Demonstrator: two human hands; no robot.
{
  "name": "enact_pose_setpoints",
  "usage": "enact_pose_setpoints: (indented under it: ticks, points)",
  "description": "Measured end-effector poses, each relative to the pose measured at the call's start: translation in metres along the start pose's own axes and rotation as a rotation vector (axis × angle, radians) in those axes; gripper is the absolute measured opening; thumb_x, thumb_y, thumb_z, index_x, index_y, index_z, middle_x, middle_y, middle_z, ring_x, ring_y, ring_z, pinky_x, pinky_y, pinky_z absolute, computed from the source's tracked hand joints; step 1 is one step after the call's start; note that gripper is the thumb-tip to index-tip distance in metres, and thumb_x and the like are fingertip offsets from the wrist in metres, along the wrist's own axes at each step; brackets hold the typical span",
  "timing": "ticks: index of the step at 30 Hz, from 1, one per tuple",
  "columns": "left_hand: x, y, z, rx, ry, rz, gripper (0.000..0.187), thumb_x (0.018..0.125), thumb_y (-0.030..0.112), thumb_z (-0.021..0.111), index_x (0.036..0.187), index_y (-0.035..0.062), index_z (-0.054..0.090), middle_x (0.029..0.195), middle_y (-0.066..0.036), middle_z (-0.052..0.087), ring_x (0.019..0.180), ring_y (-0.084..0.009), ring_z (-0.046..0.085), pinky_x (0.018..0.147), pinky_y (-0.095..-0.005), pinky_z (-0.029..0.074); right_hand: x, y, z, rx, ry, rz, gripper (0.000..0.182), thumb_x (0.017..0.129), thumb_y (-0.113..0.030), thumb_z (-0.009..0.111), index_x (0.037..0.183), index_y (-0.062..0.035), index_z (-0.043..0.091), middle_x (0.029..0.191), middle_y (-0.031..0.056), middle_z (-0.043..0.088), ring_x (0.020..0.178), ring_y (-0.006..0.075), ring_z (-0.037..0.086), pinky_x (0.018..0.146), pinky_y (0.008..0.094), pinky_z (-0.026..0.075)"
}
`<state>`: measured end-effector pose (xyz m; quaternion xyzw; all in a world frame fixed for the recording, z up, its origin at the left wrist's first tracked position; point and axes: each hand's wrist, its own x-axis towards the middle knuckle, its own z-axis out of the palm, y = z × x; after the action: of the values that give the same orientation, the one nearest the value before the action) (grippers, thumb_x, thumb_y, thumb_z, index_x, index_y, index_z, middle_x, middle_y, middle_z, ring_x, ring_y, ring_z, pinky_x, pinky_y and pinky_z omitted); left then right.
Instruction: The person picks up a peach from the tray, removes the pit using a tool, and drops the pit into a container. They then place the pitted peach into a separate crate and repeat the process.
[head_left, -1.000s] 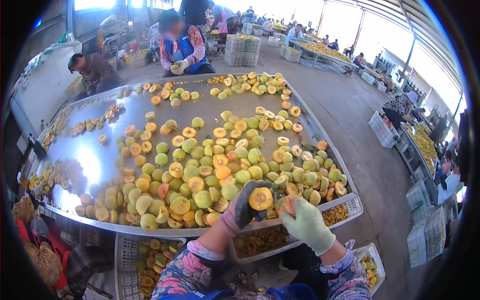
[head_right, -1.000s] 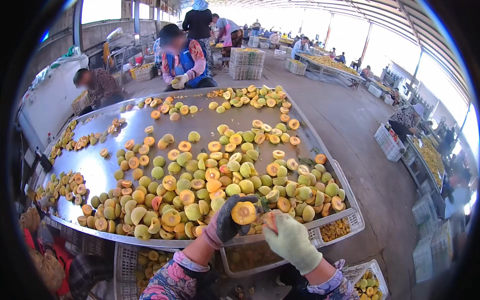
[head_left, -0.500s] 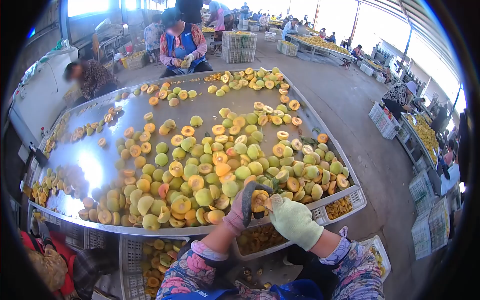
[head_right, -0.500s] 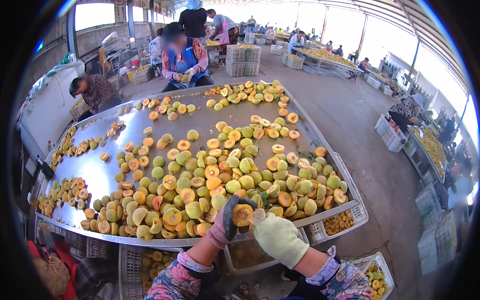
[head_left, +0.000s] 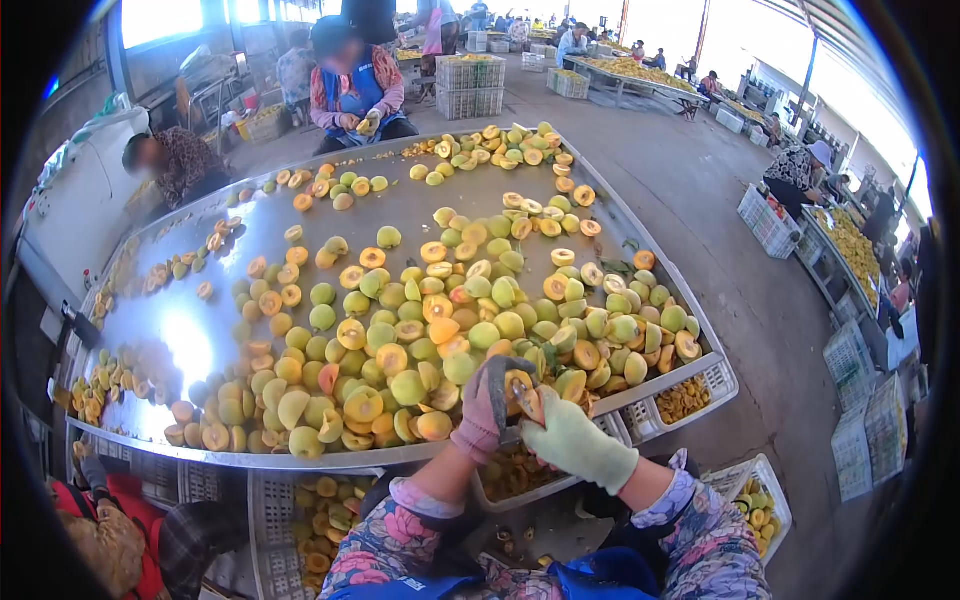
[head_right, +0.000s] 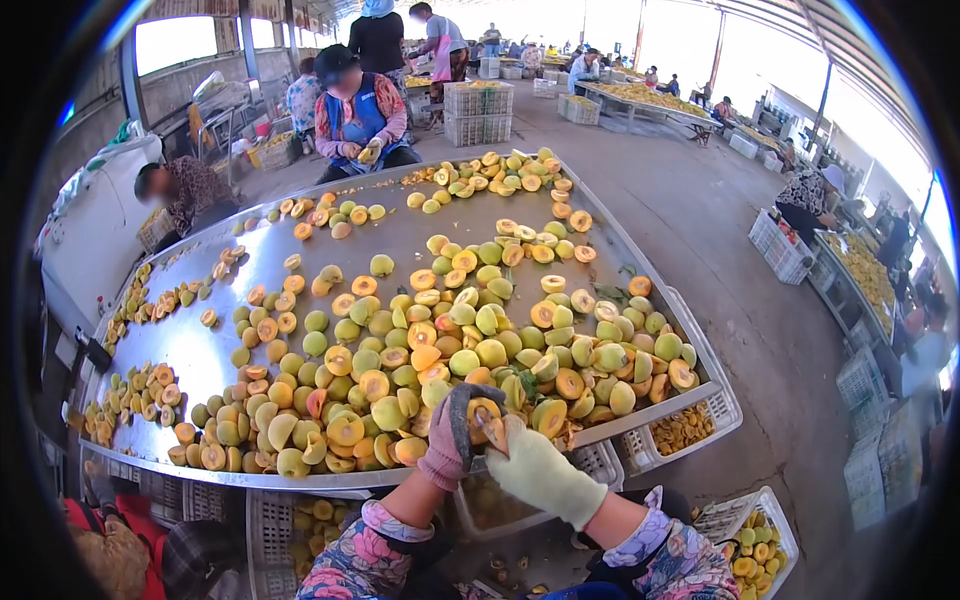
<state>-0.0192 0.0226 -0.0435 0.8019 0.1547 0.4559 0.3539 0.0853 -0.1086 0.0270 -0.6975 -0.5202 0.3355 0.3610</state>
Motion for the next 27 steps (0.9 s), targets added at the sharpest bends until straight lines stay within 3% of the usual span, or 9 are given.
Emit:
enact_pose_setpoints:
  ticks: [3,6,8,12,14,17,19,22,27]
  points:
    - [0.007,0.010,-0.001,-0.254,0.080,-0.128,0.037,0.087,0.022,0.071,0.116,0.0036,0.059,0.104,-0.011,0.069,0.094,-0.0250,0.068,0.084,-0.0362,0.054,-0.005,-0.036,-0.011,0.667,-0.082,0.379,0.022,0.093,-0.018,0.062,0.109,-0.0068,0.051,0.074,0.0076,0.060,0.057,0.0192,0.060,0.047,0.0338,0.046]
    - [0.012,0.005,-0.003,-0.475,0.102,-0.253,0.041,0.092,0.028,0.065,0.122,0.0014,0.056,0.109,-0.012,0.066,0.100,-0.0257,0.065,0.089,-0.0365,0.052,-0.009,-0.030,-0.001,0.931,0.131,0.369,0.018,0.096,-0.023,0.061,0.108,-0.0118,0.053,0.072,-0.0011,0.054,0.057,0.0089,0.052,0.047,0.0248,0.041]
    - [0.015,0.004,-0.008,-0.373,0.024,-0.148,0.045,0.098,0.032,0.058,0.129,-0.0007,0.053,0.120,-0.013,0.062,0.111,-0.0259,0.061,0.096,-0.0355,0.050,-0.006,-0.033,0.000,0.885,0.156,0.381,0.017,0.096,-0.023,0.061,0.105,-0.0112,0.053,0.072,0.0007,0.056,0.055,0.0114,0.053,0.046,0.0264,0.043]
    - [0.019,0.037,-0.014,-1.564,-0.058,-0.665,0.056,0.100,0.039,0.052,0.141,0.0011,0.048,0.133,-0.014,0.057,0.124,-0.0261,0.056,0.106,-0.0368,0.044,0.007,-0.025,-0.002,0.839,0.067,0.359,0.016,0.095,-0.022,0.063,0.103,-0.0109,0.053,0.069,0.0030,0.053,0.050,0.0117,0.050,0.043,0.0268,0.041]
    - [0.023,0.034,-0.015,-1.549,-0.095,-0.649,0.059,0.100,0.042,0.050,0.144,0.0023,0.046,0.136,-0.013,0.057,0.127,-0.0250,0.054,0.111,-0.0366,0.040,0.010,-0.026,-0.008,0.828,0.044,0.282,0.017,0.095,-0.022,0.062,0.103,-0.0099,0.053,0.070,0.0030,0.054,0.051,0.0115,0.051,0.044,0.0264,0.041]
    - [0.027,0.031,-0.024,-1.294,0.000,-0.786,0.060,0.100,0.045,0.050,0.143,0.0031,0.047,0.129,-0.011,0.061,0.109,-0.0218,0.064,0.096,-0.0331,0.051,0.010,-0.044,-0.025,0.600,0.036,0.256,0.018,0.095,-0.022,0.061,0.101,-0.0065,0.053,0.070,0.0014,0.053,0.054,0.0082,0.052,0.047,0.0243,0.043]
    - [0.028,0.028,-0.044,-0.893,-0.330,-0.801,0.063,0.101,0.051,0.046,0.144,0.0048,0.047,0.119,-0.008,0.065,0.081,-0.0163,0.068,0.070,-0.0262,0.054,0.012,-0.038,-0.034,0.416,0.010,0.200,0.020,0.095,-0.022,0.062,0.101,-0.0048,0.053,0.071,0.0042,0.058,0.055,0.0126,0.058,0.048,0.0278,0.046]
    - [0.032,0.041,-0.032,-1.201,-0.105,-0.789,0.063,0.102,0.055,0.040,0.140,0.0064,0.051,0.104,-0.006,0.068,0.062,-0.0120,0.062,0.050,-0.0208,0.046,0.010,-0.023,-0.033,-0.126,0.135,-0.053,0.021,0.094,-0.021,0.063,0.100,-0.0031,0.054,0.072,0.0107,0.064,0.060,0.0230,0.066,0.051,0.0357,0.051]
    - [0.028,0.033,-0.033,-1.234,-0.213,-0.803,0.061,0.102,0.056,0.040,0.134,0.0064,0.054,0.100,-0.007,0.068,0.064,-0.0137,0.065,0.049,-0.0208,0.046,0.001,-0.030,-0.022,-0.611,0.289,-0.233,0.019,0.091,-0.018,0.063,0.099,-0.0023,0.056,0.078,0.0191,0.065,0.072,0.0370,0.068,0.059,0.0451,0.054]
